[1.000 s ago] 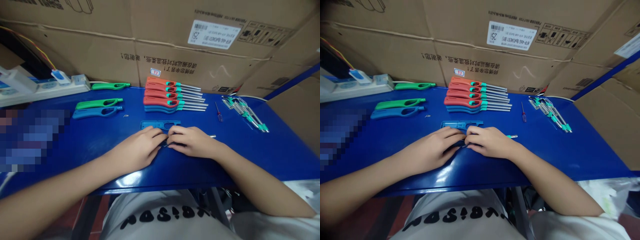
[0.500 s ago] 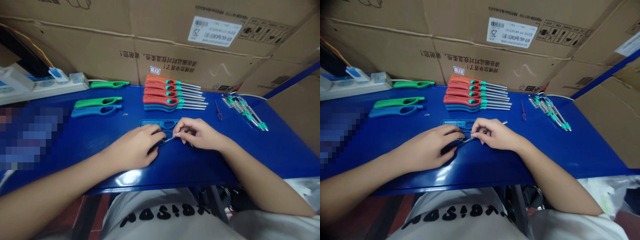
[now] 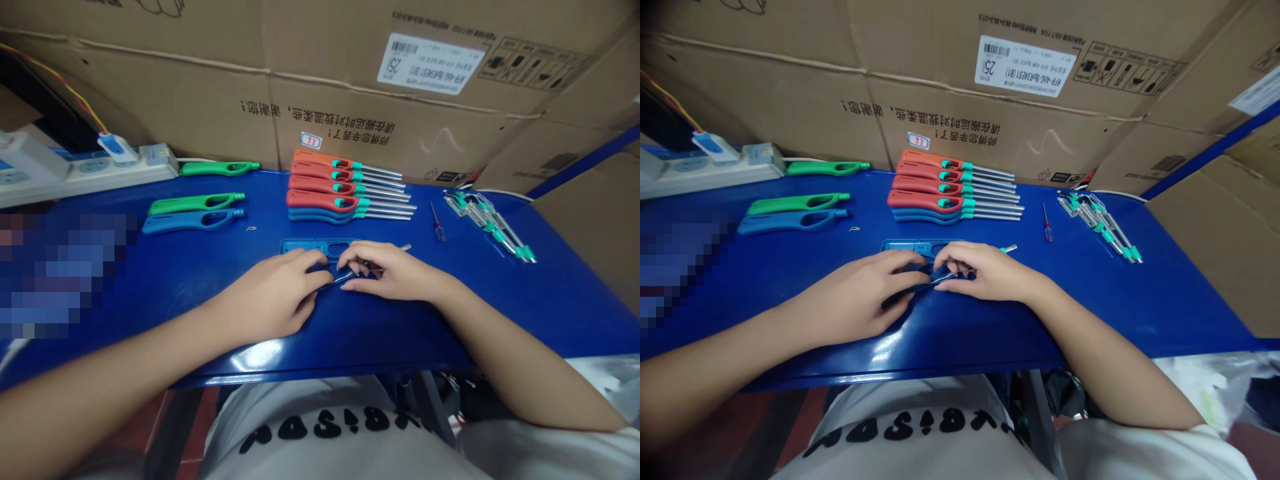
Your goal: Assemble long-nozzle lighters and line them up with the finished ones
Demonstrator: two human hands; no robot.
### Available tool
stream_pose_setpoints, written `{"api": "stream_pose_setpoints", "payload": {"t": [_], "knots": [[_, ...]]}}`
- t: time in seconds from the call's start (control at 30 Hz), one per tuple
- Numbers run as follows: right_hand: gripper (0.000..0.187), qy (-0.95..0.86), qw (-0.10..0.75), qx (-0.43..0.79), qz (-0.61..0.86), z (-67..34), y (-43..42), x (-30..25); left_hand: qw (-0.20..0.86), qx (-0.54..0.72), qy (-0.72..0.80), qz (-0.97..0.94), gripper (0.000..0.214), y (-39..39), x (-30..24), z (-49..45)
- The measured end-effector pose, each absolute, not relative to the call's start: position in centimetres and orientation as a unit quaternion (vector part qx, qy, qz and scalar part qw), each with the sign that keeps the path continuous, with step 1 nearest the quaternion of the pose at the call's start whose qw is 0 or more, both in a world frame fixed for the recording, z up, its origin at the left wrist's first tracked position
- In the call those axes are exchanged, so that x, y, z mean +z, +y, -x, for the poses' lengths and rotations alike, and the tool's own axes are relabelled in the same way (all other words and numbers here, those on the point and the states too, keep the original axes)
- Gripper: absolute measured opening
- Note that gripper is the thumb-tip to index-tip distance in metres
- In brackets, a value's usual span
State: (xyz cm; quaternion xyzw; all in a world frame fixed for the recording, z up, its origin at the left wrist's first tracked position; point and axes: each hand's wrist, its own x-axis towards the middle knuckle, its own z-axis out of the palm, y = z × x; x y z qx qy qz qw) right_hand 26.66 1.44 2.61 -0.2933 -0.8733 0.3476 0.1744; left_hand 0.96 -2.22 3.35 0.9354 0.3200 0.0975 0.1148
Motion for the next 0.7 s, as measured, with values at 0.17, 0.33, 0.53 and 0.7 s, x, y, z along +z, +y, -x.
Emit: {"api": "stream_pose_setpoints", "payload": {"t": [0.17,0.33,0.53,0.7], "knots": [[0.006,-0.9,0.149,0.297,0.282,-26.69,1.44,2.54,0.12,0.106,0.322,-0.933,0.034,-2.21,3.36,-1.12],[0.011,-0.913,0.151,0.267,0.27,-26.65,1.51,2.33,0.123,0.106,0.324,-0.932,0.033,-2.26,3.3,-1.12],[0.011,-0.922,0.135,0.251,0.261,-26.76,1.46,2.65,0.122,0.104,0.323,-0.933,0.033,-2.28,3.32,-1.01],[0.009,-0.927,0.117,0.237,0.267,-26.79,1.36,2.86,0.124,0.109,0.323,-0.932,0.032,-2.26,3.21,-1.05]]}}
